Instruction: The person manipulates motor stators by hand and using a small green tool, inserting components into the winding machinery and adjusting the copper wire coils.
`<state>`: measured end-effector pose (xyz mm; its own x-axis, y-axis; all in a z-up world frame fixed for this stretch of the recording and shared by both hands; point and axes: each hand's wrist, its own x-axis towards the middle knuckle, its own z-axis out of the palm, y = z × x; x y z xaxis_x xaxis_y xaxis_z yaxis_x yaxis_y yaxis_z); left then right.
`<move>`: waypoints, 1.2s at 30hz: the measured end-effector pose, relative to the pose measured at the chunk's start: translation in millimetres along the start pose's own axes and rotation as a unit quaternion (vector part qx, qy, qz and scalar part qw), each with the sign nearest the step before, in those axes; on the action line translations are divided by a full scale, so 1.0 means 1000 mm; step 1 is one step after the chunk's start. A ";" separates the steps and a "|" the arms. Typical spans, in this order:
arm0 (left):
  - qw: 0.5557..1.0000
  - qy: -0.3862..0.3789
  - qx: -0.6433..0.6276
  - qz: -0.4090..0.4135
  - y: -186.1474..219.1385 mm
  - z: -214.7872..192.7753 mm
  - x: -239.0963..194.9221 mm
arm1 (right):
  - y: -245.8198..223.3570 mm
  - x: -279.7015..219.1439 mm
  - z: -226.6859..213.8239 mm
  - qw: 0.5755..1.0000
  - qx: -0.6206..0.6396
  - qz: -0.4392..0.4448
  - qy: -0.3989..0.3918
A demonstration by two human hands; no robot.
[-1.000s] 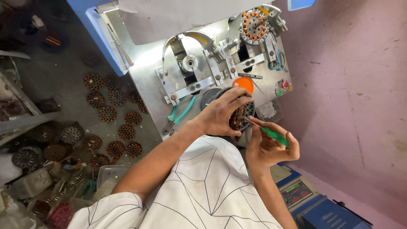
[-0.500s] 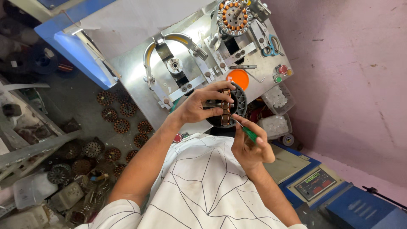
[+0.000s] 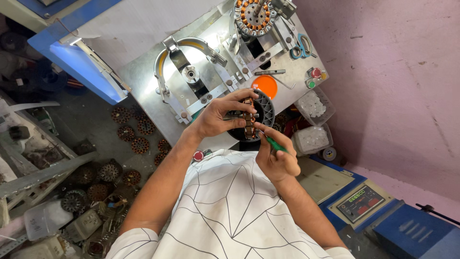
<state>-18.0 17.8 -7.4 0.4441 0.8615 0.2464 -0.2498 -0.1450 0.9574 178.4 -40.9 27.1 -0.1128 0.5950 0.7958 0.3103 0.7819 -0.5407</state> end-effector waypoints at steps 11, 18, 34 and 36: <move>1.000 0.019 -0.007 0.009 0.005 0.003 -0.001 | -0.011 0.045 -0.017 0.971 0.088 0.214 -0.052; 0.999 0.030 0.044 0.003 0.007 0.005 -0.002 | 0.004 0.054 -0.019 0.926 0.142 0.343 -0.069; 0.998 0.054 -0.024 -0.012 0.002 0.007 0.001 | 0.034 0.066 -0.044 0.961 0.160 0.222 -0.045; 0.996 0.058 -0.072 0.008 -0.001 0.009 0.003 | 0.064 0.066 -0.060 0.930 0.160 0.331 0.009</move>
<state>-8.7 16.4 -6.0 0.3391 0.9113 0.2336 -0.3802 -0.0943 0.9201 247.0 37.3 61.1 0.0199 0.9648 0.2621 0.0081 0.2620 -0.9650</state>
